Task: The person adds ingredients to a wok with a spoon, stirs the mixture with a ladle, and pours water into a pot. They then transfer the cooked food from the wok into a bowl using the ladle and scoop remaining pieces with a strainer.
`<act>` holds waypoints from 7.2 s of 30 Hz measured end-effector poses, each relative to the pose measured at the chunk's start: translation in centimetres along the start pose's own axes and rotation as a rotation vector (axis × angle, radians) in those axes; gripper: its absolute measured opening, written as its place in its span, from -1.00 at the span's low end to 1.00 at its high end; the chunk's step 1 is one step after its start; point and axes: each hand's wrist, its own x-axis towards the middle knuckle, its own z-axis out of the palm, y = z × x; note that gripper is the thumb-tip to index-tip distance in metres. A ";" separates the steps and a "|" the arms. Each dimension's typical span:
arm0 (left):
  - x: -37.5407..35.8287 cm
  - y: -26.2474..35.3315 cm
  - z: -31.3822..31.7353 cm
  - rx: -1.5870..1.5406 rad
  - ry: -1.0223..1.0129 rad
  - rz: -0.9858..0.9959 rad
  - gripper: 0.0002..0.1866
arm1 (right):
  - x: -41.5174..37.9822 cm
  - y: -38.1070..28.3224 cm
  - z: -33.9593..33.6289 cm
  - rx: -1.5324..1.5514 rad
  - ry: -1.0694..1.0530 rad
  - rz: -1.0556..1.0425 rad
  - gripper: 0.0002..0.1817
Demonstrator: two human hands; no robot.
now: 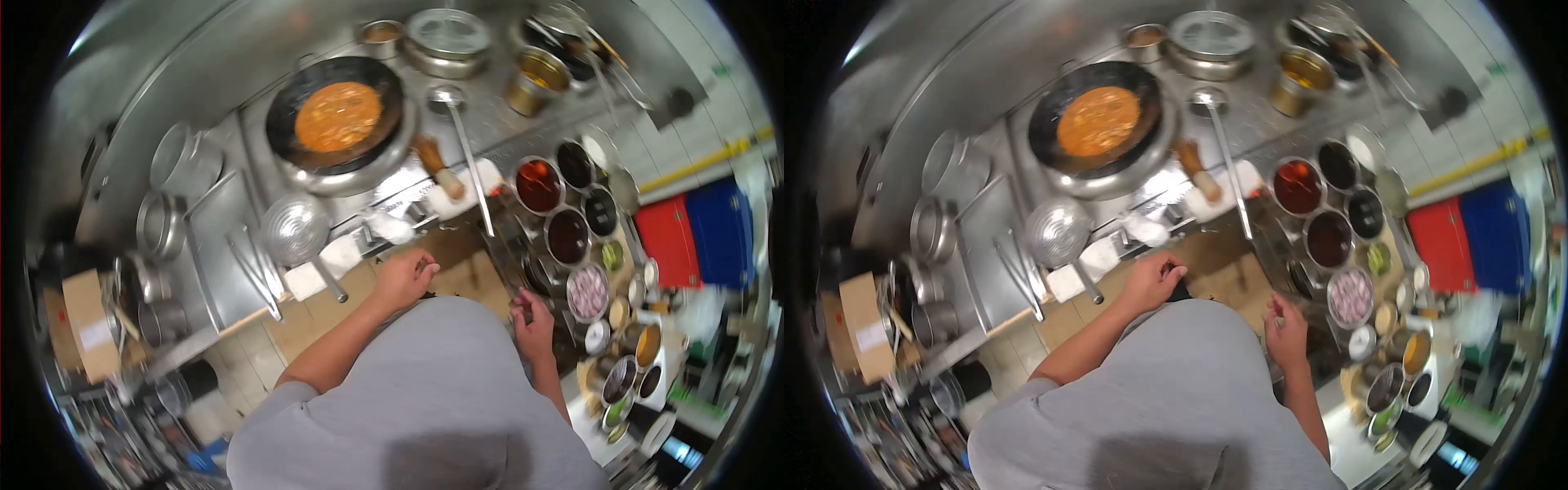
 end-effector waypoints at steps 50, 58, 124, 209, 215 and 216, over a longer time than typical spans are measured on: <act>20.0 -5.1 -8.3 0.479 0.531 -0.280 -0.74 | 39.9 -0.3 8.5 0.274 -0.619 0.074 -0.40; 13.8 -7.0 -2.9 0.335 0.849 -0.186 -0.02 | 39.6 -4.1 1.7 -0.068 -0.570 -0.130 -0.32; 9.5 -15.0 2.0 -0.074 0.433 -0.606 -0.12 | 39.4 -1.7 -8.6 0.111 0.023 0.032 -0.26; 21.8 -14.5 -9.0 -1.547 0.433 -0.731 -0.75 | 35.2 8.4 18.4 -0.510 -0.477 0.192 0.17; 16.3 -12.6 -6.1 -1.527 0.421 -0.721 -0.67 | 35.0 8.0 18.1 -0.499 -0.487 0.206 0.15; 14.5 -12.7 -5.0 -1.599 0.406 -0.729 -0.67 | 35.2 8.5 18.2 -0.500 -0.494 0.206 0.15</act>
